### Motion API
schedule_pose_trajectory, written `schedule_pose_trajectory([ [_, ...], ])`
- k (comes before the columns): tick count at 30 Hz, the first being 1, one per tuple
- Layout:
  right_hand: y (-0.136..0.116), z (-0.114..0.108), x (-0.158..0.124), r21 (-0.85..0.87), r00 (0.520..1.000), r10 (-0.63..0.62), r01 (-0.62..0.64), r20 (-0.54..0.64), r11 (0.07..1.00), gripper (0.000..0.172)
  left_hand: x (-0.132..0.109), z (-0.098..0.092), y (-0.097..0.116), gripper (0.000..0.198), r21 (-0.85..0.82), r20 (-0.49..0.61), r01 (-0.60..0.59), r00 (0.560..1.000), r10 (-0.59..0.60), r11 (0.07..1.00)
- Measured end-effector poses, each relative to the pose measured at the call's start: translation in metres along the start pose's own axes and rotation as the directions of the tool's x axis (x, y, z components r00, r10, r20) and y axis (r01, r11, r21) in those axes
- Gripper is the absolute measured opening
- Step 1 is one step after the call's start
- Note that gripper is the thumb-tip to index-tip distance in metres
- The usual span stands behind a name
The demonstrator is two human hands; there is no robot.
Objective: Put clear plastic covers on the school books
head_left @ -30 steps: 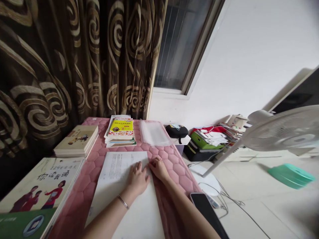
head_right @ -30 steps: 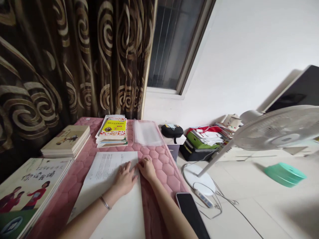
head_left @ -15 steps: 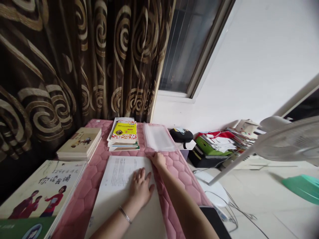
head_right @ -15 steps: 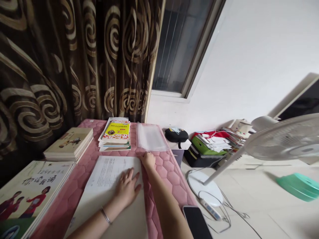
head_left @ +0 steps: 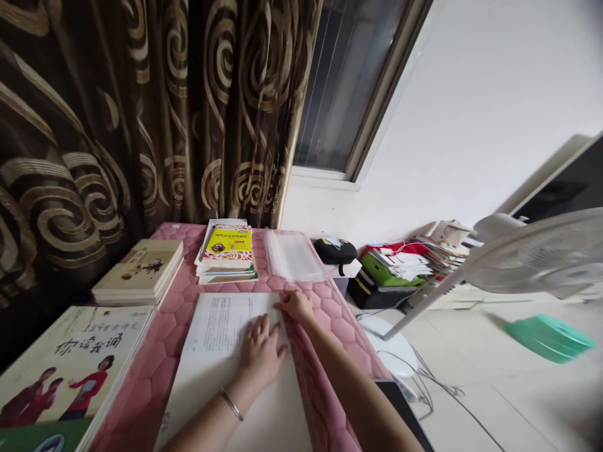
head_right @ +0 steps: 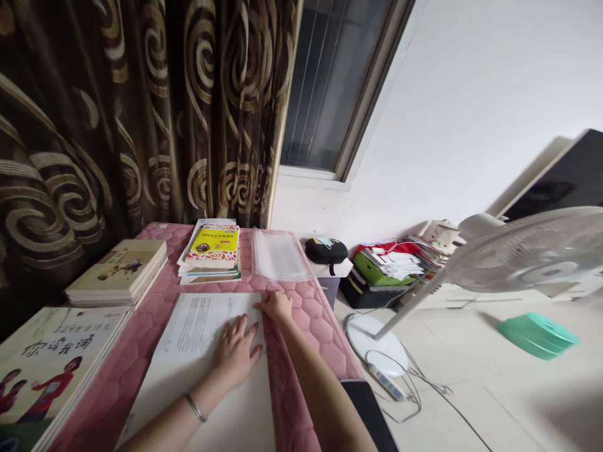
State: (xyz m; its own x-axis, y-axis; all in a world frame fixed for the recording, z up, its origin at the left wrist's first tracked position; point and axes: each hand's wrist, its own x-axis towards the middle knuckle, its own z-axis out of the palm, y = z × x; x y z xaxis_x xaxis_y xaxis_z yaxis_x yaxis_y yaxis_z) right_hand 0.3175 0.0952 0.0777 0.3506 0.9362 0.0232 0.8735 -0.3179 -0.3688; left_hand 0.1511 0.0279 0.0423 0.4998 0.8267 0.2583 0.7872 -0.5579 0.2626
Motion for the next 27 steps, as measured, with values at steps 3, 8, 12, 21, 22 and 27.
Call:
schedule_pose_trajectory([
  [3, -0.012, 0.001, 0.019, -0.001, 0.998, 0.058, -0.058, -0.021, 0.998, 0.034, 0.000, 0.000, 0.000, 0.050, -0.001, -0.006, 0.003, 1.000, -0.003, 1.000],
  [8, -0.014, 0.005, 0.012, -0.007, 0.996, 0.049, -0.050, -0.068, 0.999, 0.032, -0.001, 0.004, -0.001, 0.052, 0.008, -0.013, 0.000, 1.000, 0.000, 1.000],
  [12, 0.001, 0.008, -0.024, -0.005, 0.999, -0.005, 0.004, -0.053, 1.000, 0.027, -0.001, 0.006, -0.001, 0.052, 0.019, -0.020, 0.009, 1.000, -0.009, 1.000],
  [21, 0.008, 0.006, -0.034, 0.015, 0.999, -0.008, 0.008, -0.040, 1.000, 0.026, 0.000, 0.000, 0.000, 0.053, 0.009, 0.035, 0.019, 0.999, -0.020, 1.000],
  [22, 0.003, 0.004, -0.028, 0.003, 0.999, 0.012, -0.012, -0.043, 1.000, 0.026, 0.000, 0.001, 0.000, 0.053, 0.006, 0.033, 0.020, 0.999, -0.020, 1.000],
  [27, -0.021, 0.000, -0.023, -0.043, 0.996, -0.011, 0.007, -0.083, 0.999, 0.026, -0.001, 0.009, -0.004, 0.051, 0.026, 0.004, -0.004, 1.000, 0.004, 1.000],
])
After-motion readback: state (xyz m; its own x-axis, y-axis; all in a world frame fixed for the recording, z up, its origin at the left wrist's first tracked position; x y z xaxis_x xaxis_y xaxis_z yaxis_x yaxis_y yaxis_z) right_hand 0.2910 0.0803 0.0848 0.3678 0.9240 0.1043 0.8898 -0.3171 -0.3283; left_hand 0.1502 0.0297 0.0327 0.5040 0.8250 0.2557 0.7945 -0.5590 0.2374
